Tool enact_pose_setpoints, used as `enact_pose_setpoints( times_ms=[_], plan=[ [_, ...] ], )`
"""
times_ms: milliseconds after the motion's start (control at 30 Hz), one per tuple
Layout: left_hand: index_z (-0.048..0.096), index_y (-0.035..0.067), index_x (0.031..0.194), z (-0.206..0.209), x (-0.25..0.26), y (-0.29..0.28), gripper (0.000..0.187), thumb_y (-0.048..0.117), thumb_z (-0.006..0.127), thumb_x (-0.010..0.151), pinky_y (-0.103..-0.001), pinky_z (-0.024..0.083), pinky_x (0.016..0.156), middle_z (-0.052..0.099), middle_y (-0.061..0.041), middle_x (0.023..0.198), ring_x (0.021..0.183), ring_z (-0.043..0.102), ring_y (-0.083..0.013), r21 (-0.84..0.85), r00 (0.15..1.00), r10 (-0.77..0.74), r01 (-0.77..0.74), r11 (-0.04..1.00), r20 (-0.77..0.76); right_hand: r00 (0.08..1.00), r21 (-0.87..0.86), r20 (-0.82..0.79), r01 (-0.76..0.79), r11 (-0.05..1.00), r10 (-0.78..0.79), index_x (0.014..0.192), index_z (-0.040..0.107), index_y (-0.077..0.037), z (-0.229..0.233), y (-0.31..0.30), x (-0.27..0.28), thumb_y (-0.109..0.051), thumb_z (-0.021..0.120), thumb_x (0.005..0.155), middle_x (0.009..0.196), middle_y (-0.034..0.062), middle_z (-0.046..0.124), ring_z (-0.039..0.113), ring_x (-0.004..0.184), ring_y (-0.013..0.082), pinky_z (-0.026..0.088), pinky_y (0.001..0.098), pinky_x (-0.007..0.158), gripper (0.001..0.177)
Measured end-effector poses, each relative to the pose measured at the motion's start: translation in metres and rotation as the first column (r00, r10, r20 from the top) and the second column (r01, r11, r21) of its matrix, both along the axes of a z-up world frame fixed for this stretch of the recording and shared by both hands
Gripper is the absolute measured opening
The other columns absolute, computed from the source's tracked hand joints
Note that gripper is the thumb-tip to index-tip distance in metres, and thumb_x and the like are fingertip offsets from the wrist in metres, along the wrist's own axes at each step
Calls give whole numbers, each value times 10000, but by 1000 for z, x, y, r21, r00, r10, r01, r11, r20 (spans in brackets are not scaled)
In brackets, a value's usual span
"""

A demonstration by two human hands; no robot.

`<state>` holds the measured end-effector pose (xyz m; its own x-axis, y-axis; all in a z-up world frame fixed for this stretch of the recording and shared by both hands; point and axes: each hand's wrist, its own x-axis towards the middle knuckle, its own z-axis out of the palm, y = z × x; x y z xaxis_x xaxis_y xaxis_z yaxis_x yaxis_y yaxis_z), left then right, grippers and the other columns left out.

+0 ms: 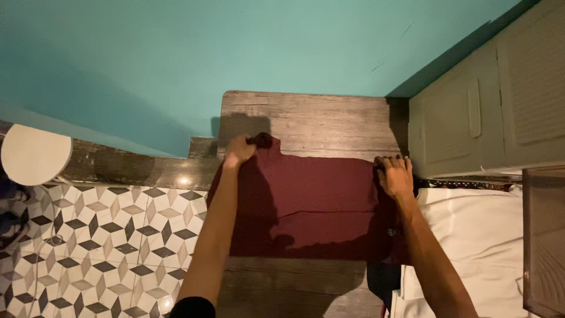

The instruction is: The person picks up a maroon shirt from a table, spreads it out, and folds it into a small rectangle before placing it inside a cabinet.

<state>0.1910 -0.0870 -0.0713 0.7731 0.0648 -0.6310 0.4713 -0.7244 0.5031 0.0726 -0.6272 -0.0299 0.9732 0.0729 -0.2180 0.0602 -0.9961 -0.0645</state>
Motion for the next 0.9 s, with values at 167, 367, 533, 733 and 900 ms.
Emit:
enact_pose_setpoints(
  times_ms=[167, 367, 533, 733, 900],
  plan=[
    [688, 12, 1176, -3, 15, 13, 332, -11, 578, 863, -316, 440, 461, 685, -160, 795, 538, 543, -144, -270, 981, 4, 50, 962, 194, 989, 151, -123, 102, 983, -83, 1325, 683, -138, 4, -28, 18, -398, 618, 1003, 1405, 145, 648, 663, 1125, 378, 489, 525, 1041, 418],
    [739, 143, 1221, 56, 10, 20, 550, -124, 487, 811, -262, 392, 398, 692, -115, 844, 473, 451, -105, -476, 972, 155, -52, 878, 179, 979, -4, 52, -195, 981, 195, 1165, 721, -139, 33, -39, 23, -552, 665, 899, 1169, 125, 727, 695, 1095, 348, 511, 556, 1016, 494],
    [825, 141, 1115, 69, 14, 21, 478, -100, 532, 824, -258, 521, 568, 788, -123, 1091, 679, 614, -157, -442, 939, 158, -6, 897, 307, 979, -44, -165, -132, 990, 123, 1338, 675, -188, 37, -49, 33, -378, 673, 917, 1141, 168, 741, 706, 1065, 375, 570, 498, 935, 461],
    [814, 202, 1102, 119, 11, 20, 285, 138, 797, 824, -329, 548, 944, 771, -78, 1115, 972, 716, -210, -301, 963, 70, 12, 953, 260, 1000, 3, -12, 16, 1000, -16, 1250, 682, -147, 46, -37, 34, -300, 651, 969, 1239, 167, 694, 695, 1032, 439, 561, 527, 915, 321],
    [825, 182, 1026, 133, 3, 19, 186, 243, 851, 853, -336, 554, 950, 802, -84, 1057, 955, 747, -216, -268, 936, 52, 46, 962, 347, 993, 56, 118, -15, 998, 8, 1247, 679, -139, 63, -33, 15, -257, 646, 963, 1233, 179, 680, 690, 1008, 437, 560, 525, 865, 309]
  ],
)
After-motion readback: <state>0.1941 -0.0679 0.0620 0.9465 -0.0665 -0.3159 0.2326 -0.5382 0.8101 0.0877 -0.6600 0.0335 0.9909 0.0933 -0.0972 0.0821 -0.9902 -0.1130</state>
